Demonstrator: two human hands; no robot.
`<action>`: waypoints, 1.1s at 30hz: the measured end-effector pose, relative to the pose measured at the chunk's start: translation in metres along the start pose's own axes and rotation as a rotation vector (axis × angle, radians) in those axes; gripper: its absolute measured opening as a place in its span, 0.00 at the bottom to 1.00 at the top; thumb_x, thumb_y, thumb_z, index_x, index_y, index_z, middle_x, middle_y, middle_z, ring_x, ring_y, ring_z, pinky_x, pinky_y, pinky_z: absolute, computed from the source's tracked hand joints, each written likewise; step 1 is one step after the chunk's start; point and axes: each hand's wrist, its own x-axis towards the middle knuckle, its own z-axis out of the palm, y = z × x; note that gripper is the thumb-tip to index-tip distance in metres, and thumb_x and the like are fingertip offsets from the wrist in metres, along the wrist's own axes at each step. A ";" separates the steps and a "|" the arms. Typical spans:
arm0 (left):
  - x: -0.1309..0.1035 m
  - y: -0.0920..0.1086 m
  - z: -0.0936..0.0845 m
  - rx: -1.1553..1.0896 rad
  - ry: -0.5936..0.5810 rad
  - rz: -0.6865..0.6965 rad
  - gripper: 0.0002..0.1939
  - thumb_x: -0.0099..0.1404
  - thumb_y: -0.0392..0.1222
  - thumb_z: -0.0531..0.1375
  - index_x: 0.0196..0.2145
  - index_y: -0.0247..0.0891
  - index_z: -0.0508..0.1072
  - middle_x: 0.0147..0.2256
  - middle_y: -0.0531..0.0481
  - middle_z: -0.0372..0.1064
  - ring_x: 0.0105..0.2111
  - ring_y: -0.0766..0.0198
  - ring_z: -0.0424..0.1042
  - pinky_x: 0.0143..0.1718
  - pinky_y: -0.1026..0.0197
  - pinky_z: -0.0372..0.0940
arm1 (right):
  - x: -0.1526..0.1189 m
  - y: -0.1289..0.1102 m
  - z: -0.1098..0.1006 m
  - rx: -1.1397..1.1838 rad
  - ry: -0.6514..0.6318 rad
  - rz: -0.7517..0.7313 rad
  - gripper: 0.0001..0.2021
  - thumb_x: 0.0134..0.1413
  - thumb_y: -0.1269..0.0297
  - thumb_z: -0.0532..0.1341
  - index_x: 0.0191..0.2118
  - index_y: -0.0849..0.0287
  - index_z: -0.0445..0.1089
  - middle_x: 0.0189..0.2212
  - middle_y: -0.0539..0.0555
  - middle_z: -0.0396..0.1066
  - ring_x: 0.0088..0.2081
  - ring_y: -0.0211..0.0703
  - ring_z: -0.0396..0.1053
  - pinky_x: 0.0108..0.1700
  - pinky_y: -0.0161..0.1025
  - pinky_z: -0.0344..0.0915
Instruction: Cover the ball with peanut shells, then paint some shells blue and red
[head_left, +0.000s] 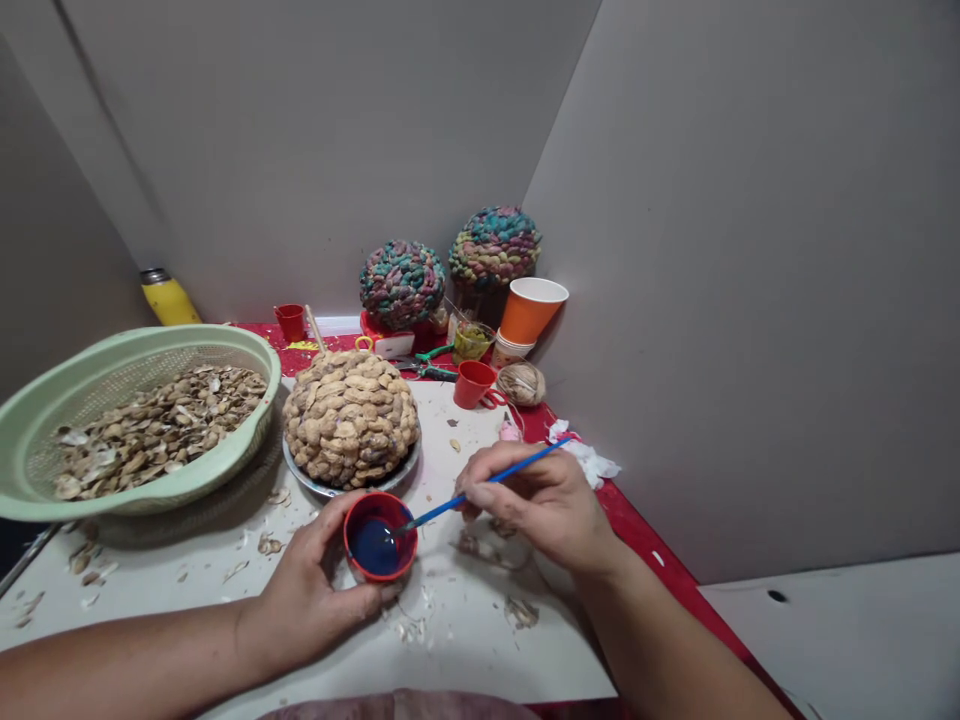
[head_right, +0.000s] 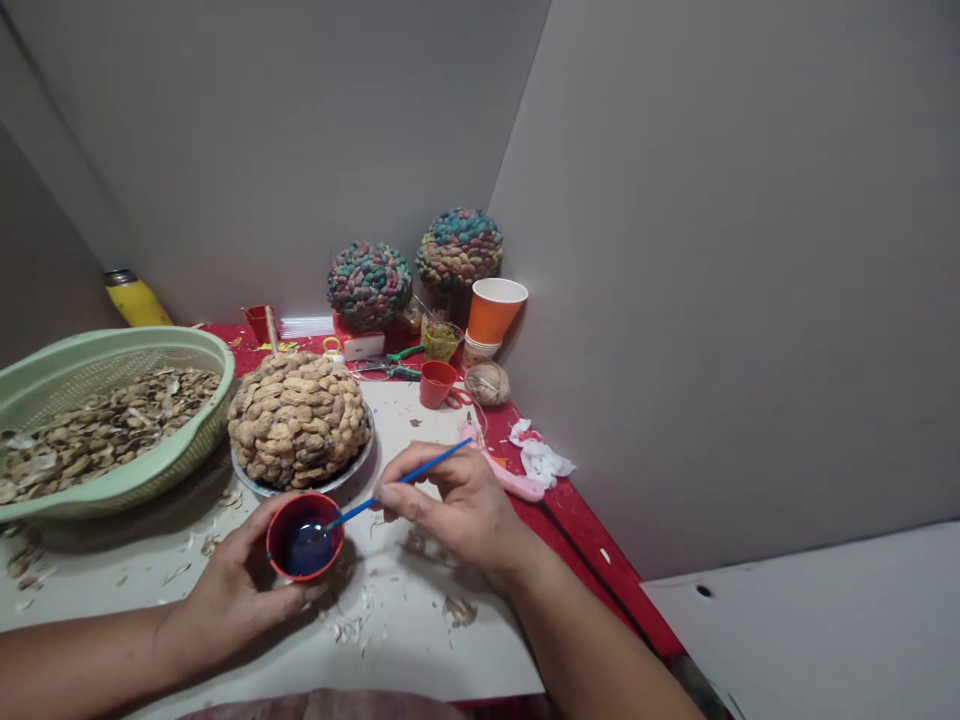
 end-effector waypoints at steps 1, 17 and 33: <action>0.000 0.000 0.000 0.013 -0.002 0.022 0.26 0.56 0.41 0.70 0.52 0.42 0.71 0.46 0.46 0.78 0.43 0.56 0.79 0.49 0.56 0.73 | 0.000 -0.002 0.002 -0.050 -0.030 -0.038 0.05 0.58 0.65 0.66 0.32 0.58 0.77 0.25 0.52 0.77 0.26 0.40 0.75 0.29 0.35 0.72; -0.005 -0.014 0.001 0.152 -0.029 0.241 0.31 0.57 0.40 0.70 0.57 0.43 0.66 0.48 0.45 0.78 0.45 0.56 0.79 0.47 0.59 0.73 | -0.005 -0.006 0.021 -0.315 -0.332 -0.263 0.08 0.66 0.67 0.60 0.35 0.61 0.75 0.24 0.52 0.74 0.26 0.37 0.69 0.32 0.33 0.64; 0.000 0.002 0.002 0.040 0.043 0.027 0.26 0.56 0.41 0.70 0.52 0.41 0.71 0.45 0.47 0.78 0.43 0.58 0.78 0.48 0.58 0.72 | -0.006 -0.002 0.020 -0.140 0.116 -0.033 0.08 0.58 0.66 0.66 0.27 0.59 0.73 0.20 0.48 0.71 0.21 0.34 0.66 0.25 0.31 0.62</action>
